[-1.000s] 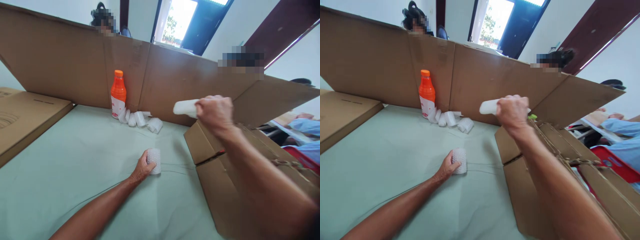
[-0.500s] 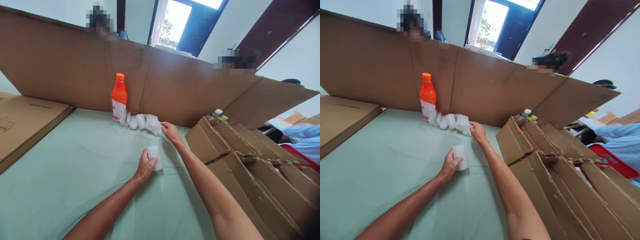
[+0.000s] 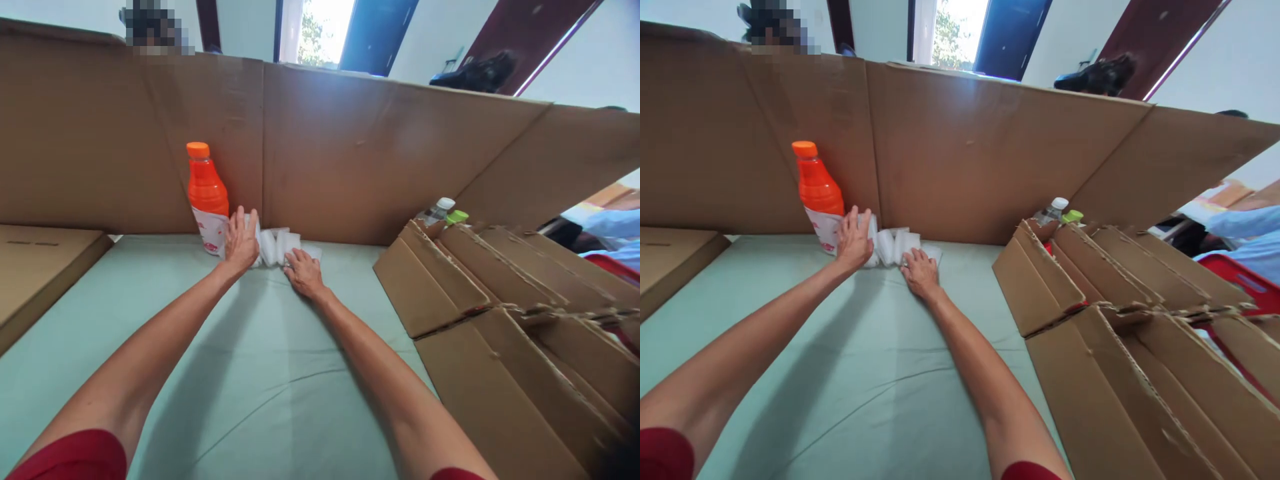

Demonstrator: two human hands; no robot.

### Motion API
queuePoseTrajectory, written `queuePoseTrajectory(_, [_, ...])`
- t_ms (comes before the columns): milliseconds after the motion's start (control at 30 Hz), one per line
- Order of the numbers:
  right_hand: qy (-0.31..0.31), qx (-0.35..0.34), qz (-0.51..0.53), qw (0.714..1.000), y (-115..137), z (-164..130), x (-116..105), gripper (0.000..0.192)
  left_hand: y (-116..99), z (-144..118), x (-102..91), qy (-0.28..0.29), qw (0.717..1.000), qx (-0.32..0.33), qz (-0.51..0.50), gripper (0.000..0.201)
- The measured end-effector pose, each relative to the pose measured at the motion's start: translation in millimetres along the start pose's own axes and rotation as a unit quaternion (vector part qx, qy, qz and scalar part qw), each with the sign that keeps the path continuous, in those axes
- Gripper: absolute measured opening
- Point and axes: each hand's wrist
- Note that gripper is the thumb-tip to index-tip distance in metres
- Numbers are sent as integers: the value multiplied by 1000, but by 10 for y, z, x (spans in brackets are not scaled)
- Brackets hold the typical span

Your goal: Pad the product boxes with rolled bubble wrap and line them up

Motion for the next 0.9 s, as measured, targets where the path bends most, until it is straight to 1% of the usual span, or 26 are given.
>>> queuePoseTrajectory(67, [12,-8,-21,1000,29,-3,-7,50,126,-41,153,45,994,41,92,65])
queuePoseTrajectory(100, [22,-13,-31,999,48,-6,-41,50,182,-68,199,71,988,52,124,58])
queuePoseTrajectory(167, [52,-22,-51,997,96,-15,-176,46,255,-111,216,117,982,51,139,44])
queuePoseTrajectory(233, [89,-27,-69,993,157,-25,-381,39,272,-120,156,156,974,60,154,36])
queuePoseTrajectory(300, [111,-22,-83,990,218,-42,-637,33,245,-99,68,179,966,84,166,33])
queuePoseTrajectory(367, [99,-27,-97,990,275,-85,-935,27,194,-87,-8,179,961,111,180,36])
queuePoseTrajectory(433, [78,-59,-123,988,306,-185,-1277,26,140,-134,-61,175,956,136,194,43])
queuePoseTrajectory(500, [63,-83,-145,984,249,-358,-1659,25,108,-262,-83,174,951,158,203,46])
queuePoseTrajectory(533, [57,-79,-150,984,165,-471,-1860,23,110,-353,-78,177,948,167,206,47])
queuePoseTrajectory(600, [41,-30,-148,988,-149,-748,-2260,21,159,-574,-29,176,944,191,202,46])
queuePoseTrajectory(633, [24,18,-149,988,-375,-911,-2447,21,205,-698,15,176,943,205,194,46])
queuePoseTrajectory(700, [6,110,-150,983,-927,-1283,-2760,24,330,-960,128,170,943,238,158,46])
queuePoseTrajectory(733, [-10,171,-151,974,-1228,-1487,-2874,26,399,-1090,190,173,943,248,139,46])
queuePoseTrajectory(767, [-28,231,-152,961,-1528,-1696,-2955,28,467,-1216,251,179,943,253,121,48])
queuePoseTrajectory(800, [-34,271,-153,950,-1814,-1902,-3000,29,529,-1333,307,186,943,256,105,50])
queuePoseTrajectory(833, [-35,307,-152,939,-2078,-2096,-3013,28,583,-1438,355,193,942,257,92,51])
queuePoseTrajectory(900, [-27,364,-139,921,-2523,-2407,-2960,24,665,-1602,429,200,942,257,74,50])
Point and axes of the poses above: each hand's wrist, its own z-axis towards the middle knuckle, its own x-axis out of the palm, y = z × x, and after that the axes turned 1 degree about -x, right-handed
